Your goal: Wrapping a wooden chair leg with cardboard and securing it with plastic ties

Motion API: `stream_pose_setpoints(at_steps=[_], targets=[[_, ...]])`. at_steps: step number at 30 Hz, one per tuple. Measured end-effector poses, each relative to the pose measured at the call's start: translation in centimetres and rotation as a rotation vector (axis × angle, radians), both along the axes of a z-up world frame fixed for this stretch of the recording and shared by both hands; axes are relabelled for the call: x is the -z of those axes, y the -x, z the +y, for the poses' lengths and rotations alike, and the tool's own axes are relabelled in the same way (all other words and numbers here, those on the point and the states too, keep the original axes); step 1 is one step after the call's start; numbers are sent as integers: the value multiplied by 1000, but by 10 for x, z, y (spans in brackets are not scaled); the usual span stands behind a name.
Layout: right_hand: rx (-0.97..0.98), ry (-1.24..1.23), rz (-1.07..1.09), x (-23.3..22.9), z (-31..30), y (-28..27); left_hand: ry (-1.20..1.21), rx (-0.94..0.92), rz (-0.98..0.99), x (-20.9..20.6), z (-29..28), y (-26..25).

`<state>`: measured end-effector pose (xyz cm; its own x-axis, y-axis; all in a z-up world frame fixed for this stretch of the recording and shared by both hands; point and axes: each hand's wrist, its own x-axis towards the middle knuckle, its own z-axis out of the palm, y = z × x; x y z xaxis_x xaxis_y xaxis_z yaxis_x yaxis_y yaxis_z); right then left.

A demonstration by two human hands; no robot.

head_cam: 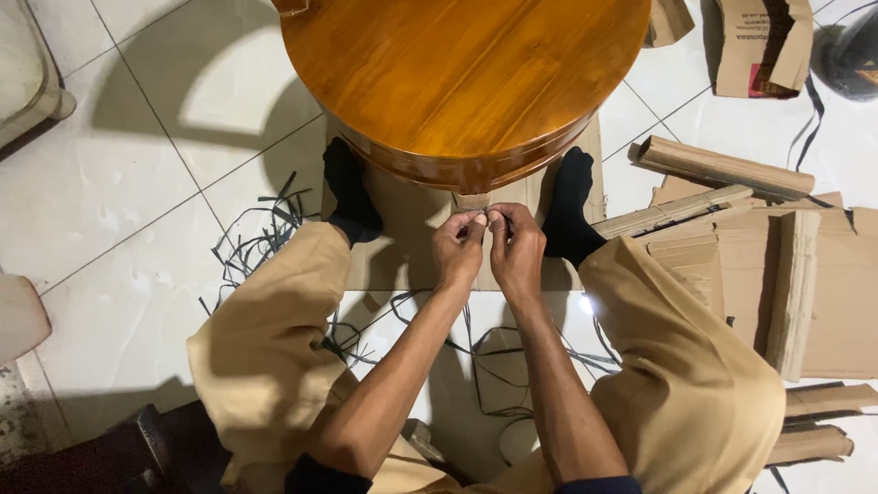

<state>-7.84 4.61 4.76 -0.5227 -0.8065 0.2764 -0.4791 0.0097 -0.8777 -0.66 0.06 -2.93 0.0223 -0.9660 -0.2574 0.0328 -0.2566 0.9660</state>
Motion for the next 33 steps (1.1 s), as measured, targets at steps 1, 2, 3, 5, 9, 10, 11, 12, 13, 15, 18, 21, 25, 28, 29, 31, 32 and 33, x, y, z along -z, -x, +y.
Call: stream_pose_setpoints(at_steps=[1,2,3,5,9,10,11,12,13,15,18,21,25,28,29,31,32,33], targets=[[6,26,31,-2,0,-1,4,4,-1,-4,1,-2],[13,53,63,-4,0,-2,9,8,-2,-9,2,-3],[13,53,62,0,-1,-3,8,8,-2,-10,3,-3],[48,110,104,6,-3,-5,11,-2,29,-13,6,-5],[73,128,122,7,-2,-8,8,2,29,-9,5,-4],[83,133,100,8,-2,-9,-3,-5,31,-6,6,-3],[91,140,78,9,-3,-10,-13,-14,33,-4,5,-3],[90,141,78,11,-3,-10,-13,-15,34,-7,4,-3],[88,140,78,13,-4,-10,-26,-15,46,-10,3,-4],[85,140,77,14,-5,-8,-38,-16,59,-17,3,-6],[32,125,76,14,-3,-5,-64,-11,61,-19,5,-7],[9,124,85,13,-1,-5,-108,-34,87,-19,5,-4],[-47,107,94,5,3,-4,-127,-63,57,-35,9,-4],[-93,99,95,5,6,0,-101,-73,7,-31,9,-4],[-121,100,88,6,6,2,-82,-75,-31,-29,8,-5],[-135,101,72,3,6,3,-58,-59,-103,-35,10,-6],[-148,101,56,2,6,3,-36,-42,-176,-38,11,-7],[-149,101,56,3,5,3,-36,-43,-176,-31,8,-8]])
